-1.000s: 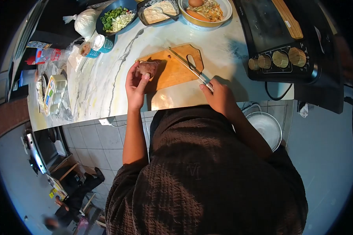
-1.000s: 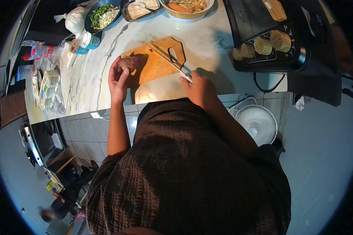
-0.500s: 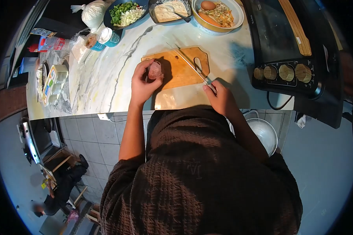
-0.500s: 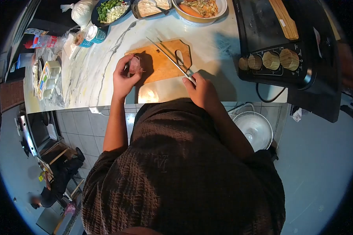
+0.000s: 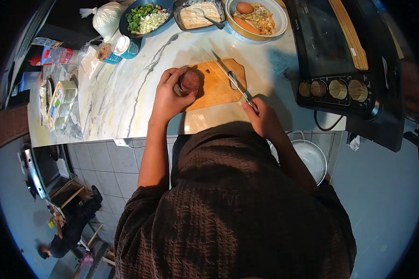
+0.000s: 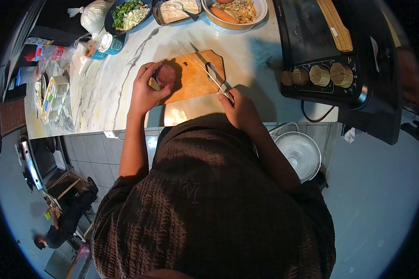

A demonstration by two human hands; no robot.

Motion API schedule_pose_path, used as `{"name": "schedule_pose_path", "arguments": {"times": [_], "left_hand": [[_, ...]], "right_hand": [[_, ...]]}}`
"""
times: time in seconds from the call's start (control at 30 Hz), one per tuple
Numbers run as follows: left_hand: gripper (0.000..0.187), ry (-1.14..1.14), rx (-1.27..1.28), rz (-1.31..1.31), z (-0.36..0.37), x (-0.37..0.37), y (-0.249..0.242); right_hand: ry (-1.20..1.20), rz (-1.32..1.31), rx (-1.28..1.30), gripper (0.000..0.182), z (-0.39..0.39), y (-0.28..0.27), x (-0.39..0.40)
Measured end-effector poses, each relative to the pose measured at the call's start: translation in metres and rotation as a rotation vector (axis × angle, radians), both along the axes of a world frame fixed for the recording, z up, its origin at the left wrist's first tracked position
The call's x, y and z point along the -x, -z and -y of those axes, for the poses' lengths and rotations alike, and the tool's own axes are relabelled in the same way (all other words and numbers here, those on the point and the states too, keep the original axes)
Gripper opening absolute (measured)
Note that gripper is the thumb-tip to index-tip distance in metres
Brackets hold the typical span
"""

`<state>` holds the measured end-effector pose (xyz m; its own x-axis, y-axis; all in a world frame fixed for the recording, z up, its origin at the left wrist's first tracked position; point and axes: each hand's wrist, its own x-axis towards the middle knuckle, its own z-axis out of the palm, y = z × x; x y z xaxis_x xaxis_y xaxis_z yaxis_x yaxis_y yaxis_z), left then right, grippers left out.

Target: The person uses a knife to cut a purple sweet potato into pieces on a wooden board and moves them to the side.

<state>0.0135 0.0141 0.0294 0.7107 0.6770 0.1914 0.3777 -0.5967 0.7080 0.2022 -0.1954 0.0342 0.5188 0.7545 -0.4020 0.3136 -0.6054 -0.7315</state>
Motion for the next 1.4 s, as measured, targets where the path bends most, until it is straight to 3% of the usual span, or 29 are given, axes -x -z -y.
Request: {"name": "schedule_pose_path", "arguments": {"times": [0.07,0.2,0.3,0.37,0.6,0.67,0.7,0.97,1.07,1.23,1.4], "left_hand": [[0.063,-0.019,0.058,0.161,0.0,-0.003,0.003],[0.063,-0.045,0.029,0.166,0.001,-0.004,-0.001],[0.063,-0.132,0.119,-0.026,-0.001,-0.001,-0.009],[0.06,-0.047,-0.005,-0.16,-0.004,-0.001,-0.011],[0.052,0.085,-0.205,-0.092,-0.01,-0.012,0.002],[0.052,-0.044,0.32,0.025,-0.008,-0.017,-0.002],[0.052,-0.044,0.32,0.025,-0.009,-0.018,0.003],[0.054,0.044,-0.098,0.031,-0.005,-0.014,0.007],[0.057,-0.065,0.131,-0.108,0.002,-0.014,-0.008],[0.062,0.025,-0.044,-0.036,-0.001,-0.007,0.02],[0.056,0.006,-0.103,0.077,0.005,-0.001,0.015]], "right_hand": [[-0.007,-0.012,0.012,0.036,-0.002,0.0,0.001],[-0.037,-0.038,0.012,0.036,-0.006,-0.001,0.001],[-0.037,-0.046,-0.006,0.036,-0.005,0.002,0.001],[-0.03,-0.048,0.007,0.036,-0.005,0.0,0.002],[-0.022,-0.039,0.011,0.037,-0.001,0.003,0.002],[-0.018,-0.038,-0.005,0.037,0.0,0.005,0.002],[-0.012,-0.037,-0.017,0.037,0.001,0.006,0.002],[0.015,-0.057,-0.013,0.037,0.006,0.008,0.001],[0.023,-0.089,-0.018,0.038,0.008,0.015,0.001],[0.006,-0.196,0.0,0.032,0.004,0.007,0.004],[-0.069,-0.063,-0.084,0.035,0.0,0.0,0.013]]}}
